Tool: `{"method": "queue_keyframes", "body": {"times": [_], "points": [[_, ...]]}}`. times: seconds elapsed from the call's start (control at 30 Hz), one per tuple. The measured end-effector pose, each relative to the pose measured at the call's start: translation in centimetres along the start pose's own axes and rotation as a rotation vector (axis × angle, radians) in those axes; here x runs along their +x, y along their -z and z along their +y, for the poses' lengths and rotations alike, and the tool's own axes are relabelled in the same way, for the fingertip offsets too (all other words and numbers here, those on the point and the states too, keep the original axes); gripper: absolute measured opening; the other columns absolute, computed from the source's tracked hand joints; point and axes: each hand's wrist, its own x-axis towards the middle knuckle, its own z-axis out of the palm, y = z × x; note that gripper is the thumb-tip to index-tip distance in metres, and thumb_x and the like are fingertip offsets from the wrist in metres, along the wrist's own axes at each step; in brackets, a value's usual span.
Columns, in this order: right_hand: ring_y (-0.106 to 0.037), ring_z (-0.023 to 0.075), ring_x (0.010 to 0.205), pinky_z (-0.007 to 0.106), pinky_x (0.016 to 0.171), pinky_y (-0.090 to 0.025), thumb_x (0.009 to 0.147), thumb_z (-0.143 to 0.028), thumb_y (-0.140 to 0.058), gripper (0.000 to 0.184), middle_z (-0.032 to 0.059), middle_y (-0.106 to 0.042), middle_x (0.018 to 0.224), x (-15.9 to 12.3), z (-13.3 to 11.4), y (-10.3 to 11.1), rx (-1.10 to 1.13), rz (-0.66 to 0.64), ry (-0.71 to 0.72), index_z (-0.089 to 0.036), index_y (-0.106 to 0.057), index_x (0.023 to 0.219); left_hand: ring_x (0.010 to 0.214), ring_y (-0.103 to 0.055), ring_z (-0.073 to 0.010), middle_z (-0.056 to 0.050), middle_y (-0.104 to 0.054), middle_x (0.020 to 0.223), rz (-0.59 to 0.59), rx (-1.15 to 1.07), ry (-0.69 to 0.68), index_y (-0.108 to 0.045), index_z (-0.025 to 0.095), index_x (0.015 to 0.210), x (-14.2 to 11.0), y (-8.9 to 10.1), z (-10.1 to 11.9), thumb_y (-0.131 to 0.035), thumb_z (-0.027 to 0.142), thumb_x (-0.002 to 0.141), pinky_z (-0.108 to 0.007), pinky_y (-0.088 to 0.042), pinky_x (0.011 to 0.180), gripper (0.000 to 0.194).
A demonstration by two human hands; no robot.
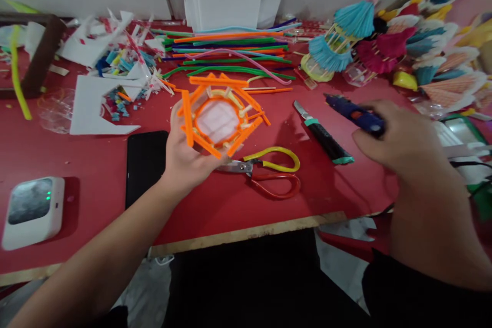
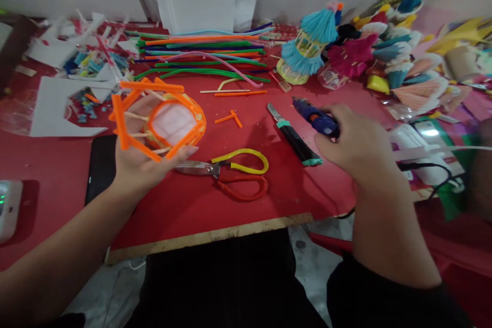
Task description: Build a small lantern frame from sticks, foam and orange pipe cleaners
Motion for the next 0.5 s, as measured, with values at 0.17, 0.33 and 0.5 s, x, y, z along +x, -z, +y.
{"method": "queue_keyframes", "body": {"times": [0.17,0.33,0.5], "points": [[-0.064,0.0385,0.122,0.050,0.098,-0.050,0.082,-0.018,-0.051,0.053,0.0268,-0.068,0.127,1.2,4.0,-2.2,-0.140,-0.419,-0.071,-0.006,-0.059,0.133,0.124,-0.068,-0.0291,-0.009,-0.067,0.129,0.005,-0.020,0.024,-0.059,0.025,0.134,0.2,0.3,-0.7,-0.092,0.041,0.070,-0.048,-0.062,0.101,0.074],[-0.065,0.0318,0.116,0.043,0.099,-0.048,0.081,-0.012,-0.052,0.046,0.0242,-0.070,0.119,1.8,2.9,-0.3,-0.111,-0.292,-0.042,-0.008,-0.065,0.125,0.122,-0.068,-0.0270,-0.008,-0.069,0.125,0.068,-0.011,0.039,-0.064,0.023,0.129,-0.1,-0.2,-1.1,-0.092,0.043,0.067,-0.048,-0.059,0.105,0.071],[-0.069,0.0227,0.094,0.036,0.086,-0.051,0.090,-0.021,-0.054,0.020,0.0136,-0.075,0.103,3.3,-3.7,0.7,0.199,-0.064,0.335,-0.020,-0.071,0.100,0.119,-0.070,-0.0283,-0.009,-0.068,0.125,0.044,-0.004,0.069,-0.062,0.022,0.128,0.2,0.0,-0.6,-0.094,0.038,0.064,-0.049,-0.060,0.102,0.073]]}}
